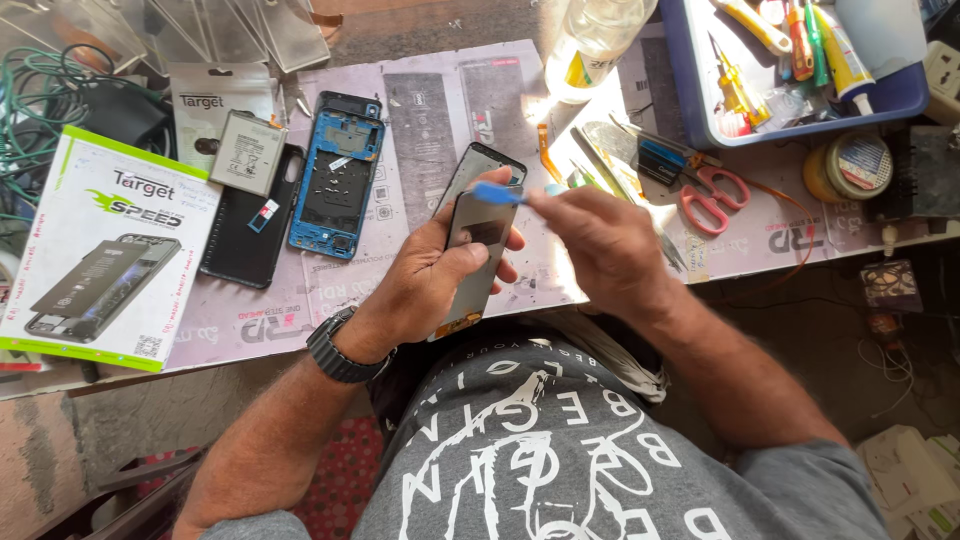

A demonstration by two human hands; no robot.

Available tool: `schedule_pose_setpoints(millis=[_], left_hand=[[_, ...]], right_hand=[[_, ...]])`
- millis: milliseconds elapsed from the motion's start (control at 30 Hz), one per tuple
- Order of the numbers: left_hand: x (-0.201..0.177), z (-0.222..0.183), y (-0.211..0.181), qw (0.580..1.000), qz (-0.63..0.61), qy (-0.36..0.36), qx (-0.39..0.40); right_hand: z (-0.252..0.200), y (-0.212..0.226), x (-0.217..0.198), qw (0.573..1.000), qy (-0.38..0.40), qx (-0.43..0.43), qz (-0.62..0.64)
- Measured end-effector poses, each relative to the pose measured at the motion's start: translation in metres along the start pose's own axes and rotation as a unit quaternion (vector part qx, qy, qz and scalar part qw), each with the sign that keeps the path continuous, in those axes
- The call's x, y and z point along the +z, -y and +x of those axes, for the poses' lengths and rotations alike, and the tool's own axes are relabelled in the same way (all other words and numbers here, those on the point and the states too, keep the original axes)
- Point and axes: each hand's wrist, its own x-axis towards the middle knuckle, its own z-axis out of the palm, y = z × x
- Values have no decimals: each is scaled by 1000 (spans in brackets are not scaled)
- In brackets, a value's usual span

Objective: The person cleans the back of a smartphone screen assembly with a small brush. Then the person applies adhesive from a tube along the edges of the screen assembly frame. The person places the cap back on the adhesive tube.

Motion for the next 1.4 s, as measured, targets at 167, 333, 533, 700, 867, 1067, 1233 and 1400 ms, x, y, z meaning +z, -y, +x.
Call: schedule_pose_setpoints(millis=[167,333,533,700,867,1067,1233,1400], left_hand=[[-1,3,0,1000,28,-6,2],[0,4,-10,1000,13,7,-4],[-1,10,-9,999,26,25,-16],[-11,12,-14,999,10,42,-15],[-8,16,-4,998,19,49,-28],[-13,16,-8,998,32,47,-27],[-9,19,-7,998,4,40,-41],[-15,18,-8,998,14,47,-25]], right_hand=[[-1,4,-1,1000,-2,11,-1],[2,3,-5,1000,-16,21,-12],[-2,1,-6,1000,-6,8,-15],[7,4,-13,999,-7,34,-38],[8,4,-7,999,1,-21,-26],[14,6,-12,999,0,35,-41],[8,-1,-10,999,-4,17,-36],[9,-5,-11,997,5,21,-74]])
